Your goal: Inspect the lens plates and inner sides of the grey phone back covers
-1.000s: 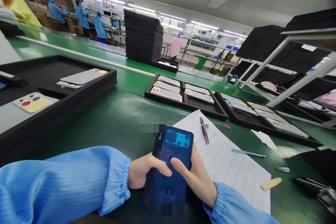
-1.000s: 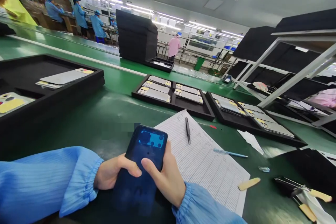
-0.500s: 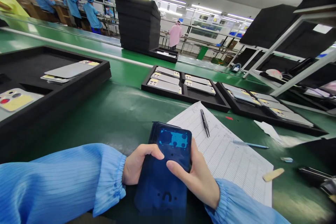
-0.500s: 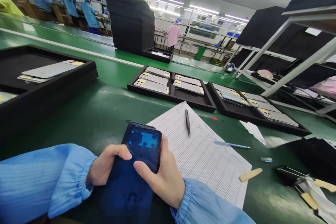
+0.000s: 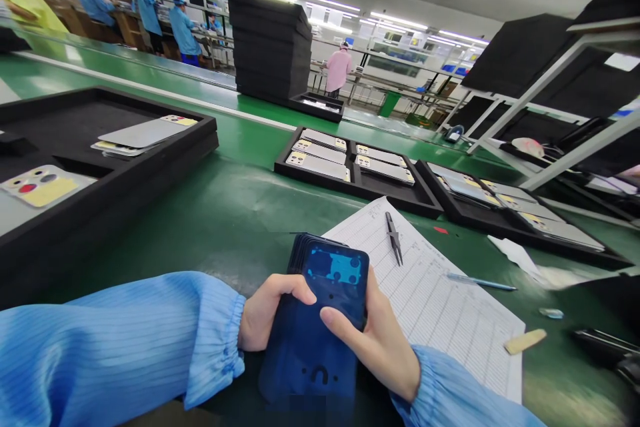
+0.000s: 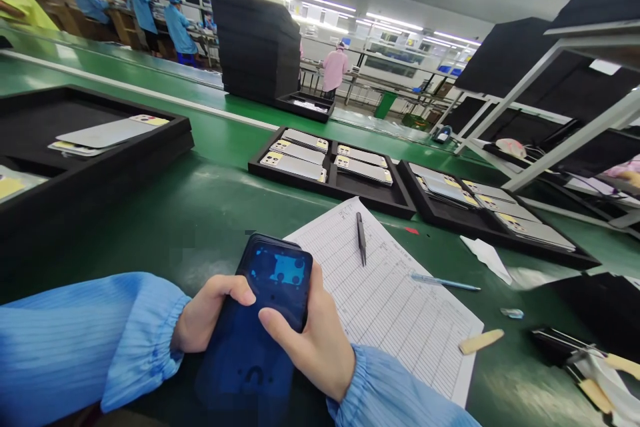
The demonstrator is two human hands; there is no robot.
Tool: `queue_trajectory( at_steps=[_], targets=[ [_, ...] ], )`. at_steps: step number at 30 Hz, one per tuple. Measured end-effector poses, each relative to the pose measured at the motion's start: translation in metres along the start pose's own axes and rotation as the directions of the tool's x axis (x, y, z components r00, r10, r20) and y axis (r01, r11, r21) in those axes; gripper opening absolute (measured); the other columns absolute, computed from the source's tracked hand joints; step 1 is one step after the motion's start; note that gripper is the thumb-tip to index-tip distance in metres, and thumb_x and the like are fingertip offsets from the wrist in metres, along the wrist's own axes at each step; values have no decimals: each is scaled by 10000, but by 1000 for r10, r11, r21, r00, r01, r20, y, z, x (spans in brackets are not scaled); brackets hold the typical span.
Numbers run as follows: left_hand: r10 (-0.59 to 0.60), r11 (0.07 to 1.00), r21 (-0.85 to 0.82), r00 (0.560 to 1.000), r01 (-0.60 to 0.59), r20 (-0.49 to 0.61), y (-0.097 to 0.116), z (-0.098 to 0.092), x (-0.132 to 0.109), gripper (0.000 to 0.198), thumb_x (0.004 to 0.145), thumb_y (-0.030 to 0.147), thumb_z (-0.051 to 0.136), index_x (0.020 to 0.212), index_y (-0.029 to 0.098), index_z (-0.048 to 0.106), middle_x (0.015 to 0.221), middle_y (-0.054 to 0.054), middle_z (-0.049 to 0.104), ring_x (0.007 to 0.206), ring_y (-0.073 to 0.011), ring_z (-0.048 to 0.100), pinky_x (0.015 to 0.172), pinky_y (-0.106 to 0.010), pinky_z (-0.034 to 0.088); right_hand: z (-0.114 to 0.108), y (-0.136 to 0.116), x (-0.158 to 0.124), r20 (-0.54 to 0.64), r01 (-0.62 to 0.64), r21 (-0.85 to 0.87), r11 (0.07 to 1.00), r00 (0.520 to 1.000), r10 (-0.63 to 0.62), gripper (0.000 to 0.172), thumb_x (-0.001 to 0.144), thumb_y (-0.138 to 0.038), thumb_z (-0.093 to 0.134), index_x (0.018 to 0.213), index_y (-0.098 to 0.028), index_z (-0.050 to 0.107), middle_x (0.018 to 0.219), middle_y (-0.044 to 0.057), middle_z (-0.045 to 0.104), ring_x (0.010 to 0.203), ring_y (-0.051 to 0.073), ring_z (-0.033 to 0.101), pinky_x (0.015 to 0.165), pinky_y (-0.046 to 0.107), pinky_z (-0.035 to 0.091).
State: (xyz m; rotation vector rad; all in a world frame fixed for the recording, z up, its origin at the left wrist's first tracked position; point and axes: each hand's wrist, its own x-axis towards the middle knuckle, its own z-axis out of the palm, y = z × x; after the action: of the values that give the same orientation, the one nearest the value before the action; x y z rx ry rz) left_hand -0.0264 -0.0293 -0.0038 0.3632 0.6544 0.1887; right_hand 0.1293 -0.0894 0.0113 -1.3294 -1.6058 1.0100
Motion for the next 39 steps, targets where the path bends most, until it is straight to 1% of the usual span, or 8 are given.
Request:
queue_trajectory(
  at_steps=[3,11,15,22,26,30,35,39],
  targets=[
    [3,1000,-10,1000,-3,6,-1,0,0,343,529,217,467,802,78,620,627,-71,661,600,-177,594,690,-294,450,-1,1,1,5,-7,3,1000,1000,7,395,791,-240,560,1139,-231,373,1030,39,596,955,202,570,806,314,467],
    [15,1000,-25,1000,-15,8,0,1,-1,360,529,208,475,824,65,623,620,-74,652,591,-167,579,692,-293,437,-1,3,0,4,7,-28,1000,1000,-7,403,808,-251,545,1168,-245,363,1043,14,580,965,165,555,821,260,444],
    [13,999,-37,999,-12,32,1,1,-1,367,539,203,474,843,59,622,625,-78,655,579,-166,580,689,-295,438,-1,3,0,1,16,-40,999,1000,-16,383,816,-262,530,1158,-235,360,1055,26,578,965,181,559,831,290,445],
    [3,998,-62,1000,-3,11,2,3,-2,332,534,209,463,797,66,607,594,-74,651,571,-180,592,643,-274,448,-5,-4,2,39,-33,-49,998,999,35,340,840,-267,480,1152,-193,367,1068,75,573,974,216,559,825,341,471],
    [6,998,-65,1000,-6,-8,2,1,-1,311,521,202,441,764,85,595,575,-66,648,559,-187,596,612,-277,453,-5,-6,2,28,-39,-60,997,999,40,343,838,-266,480,1155,-194,369,1058,67,578,968,214,561,824,337,471],
    [9,997,-82,999,-11,-31,2,0,0,291,521,185,436,756,104,587,553,-43,641,543,-185,590,601,-285,454,-4,-3,1,15,-49,-60,997,999,50,348,824,-267,502,1141,-203,373,1031,59,585,936,211,572,790,326,477],
    [-13,997,-77,999,10,-41,2,2,-1,291,512,189,434,732,87,596,557,-60,640,517,-166,572,594,-271,455,-2,2,2,-2,-36,-51,998,999,36,343,812,-277,529,1113,-224,376,986,30,600,889,189,590,757,297,479],
    [-27,997,-81,997,22,-66,2,3,-2,276,514,192,439,708,82,601,548,-67,635,509,-158,563,589,-262,456,-2,4,2,-9,-26,-74,997,1000,26,355,800,-282,542,1114,-226,386,1011,35,598,914,199,583,764,301,476]
  ],
)
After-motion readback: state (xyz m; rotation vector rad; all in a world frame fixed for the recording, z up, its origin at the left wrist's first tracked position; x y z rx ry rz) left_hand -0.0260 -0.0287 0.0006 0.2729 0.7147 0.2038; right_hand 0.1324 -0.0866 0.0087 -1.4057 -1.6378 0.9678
